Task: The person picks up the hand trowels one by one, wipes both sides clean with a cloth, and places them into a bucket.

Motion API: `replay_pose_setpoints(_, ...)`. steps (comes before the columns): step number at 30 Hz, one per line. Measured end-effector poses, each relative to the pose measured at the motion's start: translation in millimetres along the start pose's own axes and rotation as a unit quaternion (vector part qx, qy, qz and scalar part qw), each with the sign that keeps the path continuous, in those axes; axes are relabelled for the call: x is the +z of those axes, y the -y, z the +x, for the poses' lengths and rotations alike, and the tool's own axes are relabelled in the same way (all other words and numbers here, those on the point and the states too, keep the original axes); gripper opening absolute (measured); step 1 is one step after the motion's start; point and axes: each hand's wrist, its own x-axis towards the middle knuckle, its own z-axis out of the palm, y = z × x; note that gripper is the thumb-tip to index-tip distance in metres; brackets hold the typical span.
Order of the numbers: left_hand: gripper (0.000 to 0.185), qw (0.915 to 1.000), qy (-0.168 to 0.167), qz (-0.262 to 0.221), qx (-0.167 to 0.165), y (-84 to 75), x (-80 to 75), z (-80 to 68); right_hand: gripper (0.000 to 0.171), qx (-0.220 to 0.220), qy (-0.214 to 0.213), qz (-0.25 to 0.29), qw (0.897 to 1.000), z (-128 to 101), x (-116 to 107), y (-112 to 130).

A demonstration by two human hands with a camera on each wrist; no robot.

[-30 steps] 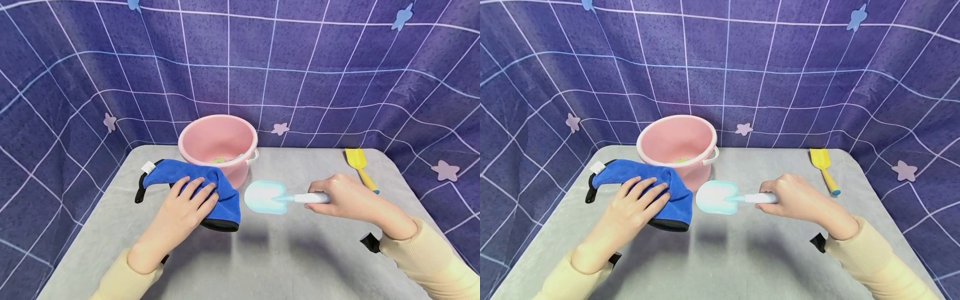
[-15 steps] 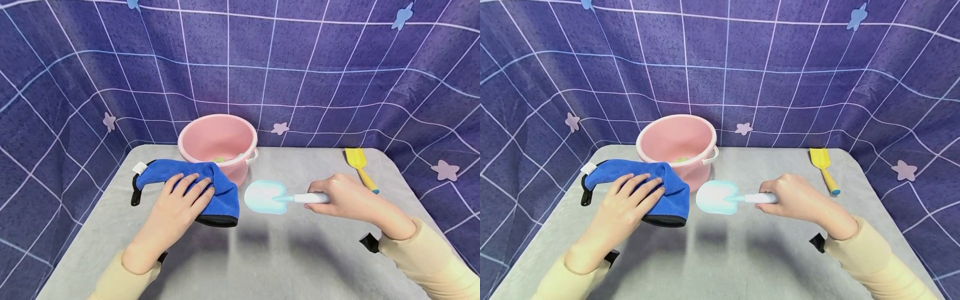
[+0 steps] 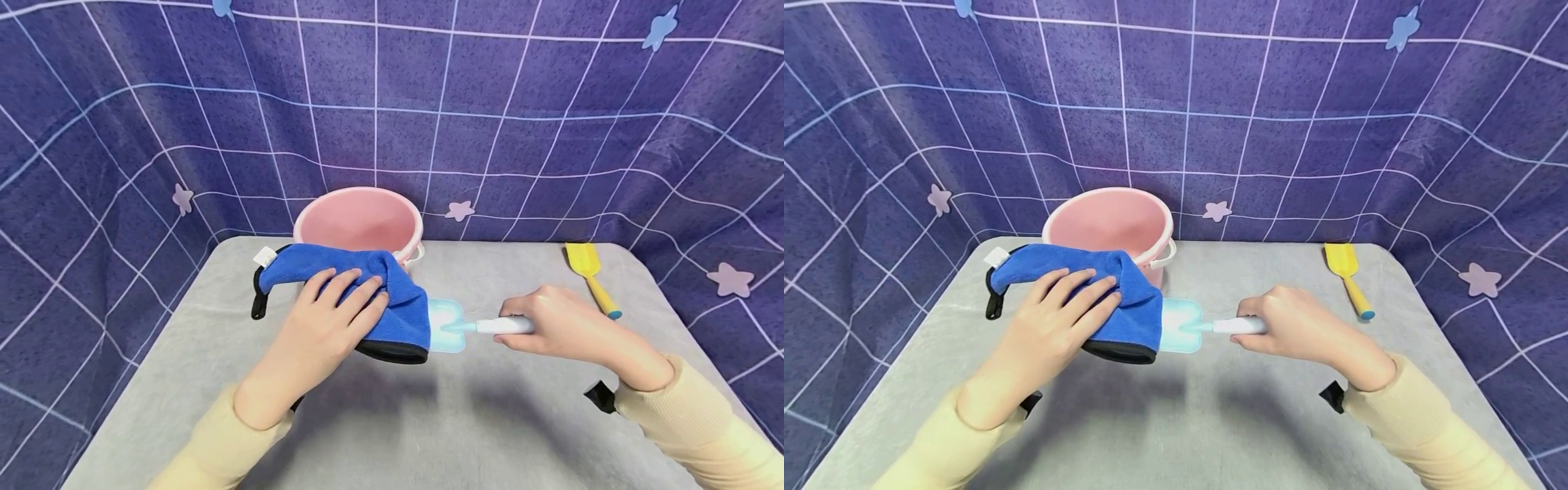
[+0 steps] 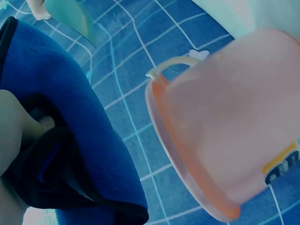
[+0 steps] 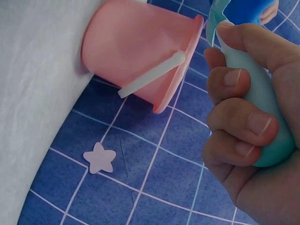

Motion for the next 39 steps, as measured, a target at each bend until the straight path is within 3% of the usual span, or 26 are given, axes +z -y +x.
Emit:
replay_pose_setpoints(4, 0.028, 0.9998, 0.004, 0.013, 0.013, -4.1, 4.7, 7.5, 0.016, -0.002, 0.004, 0.002, 1.0, 1.0, 1.3, -0.1)
replay_pose_setpoints(9, 0.029, 0.9985, 0.035, 0.028, 0.031, -9.5, 9.9, 13.3, 0.014, 0.0, 0.016, 0.005, 1.0, 2.8, 2.2, -0.2)
replay_pose_setpoints(19, 0.029, 0.9966, 0.058, 0.032, 0.049, -18.5, 19.4, 18.0, 0.015, 0.007, 0.025, 0.004, 1.0, 5.0, 3.1, 0.9)
replay_pose_setpoints(39, 0.033, 0.993, 0.104, 0.02, 0.052, -35.1, 35.4, 7.5, 0.018, 0.001, 0.037, -0.025, 0.999, 5.6, 4.0, 4.8)
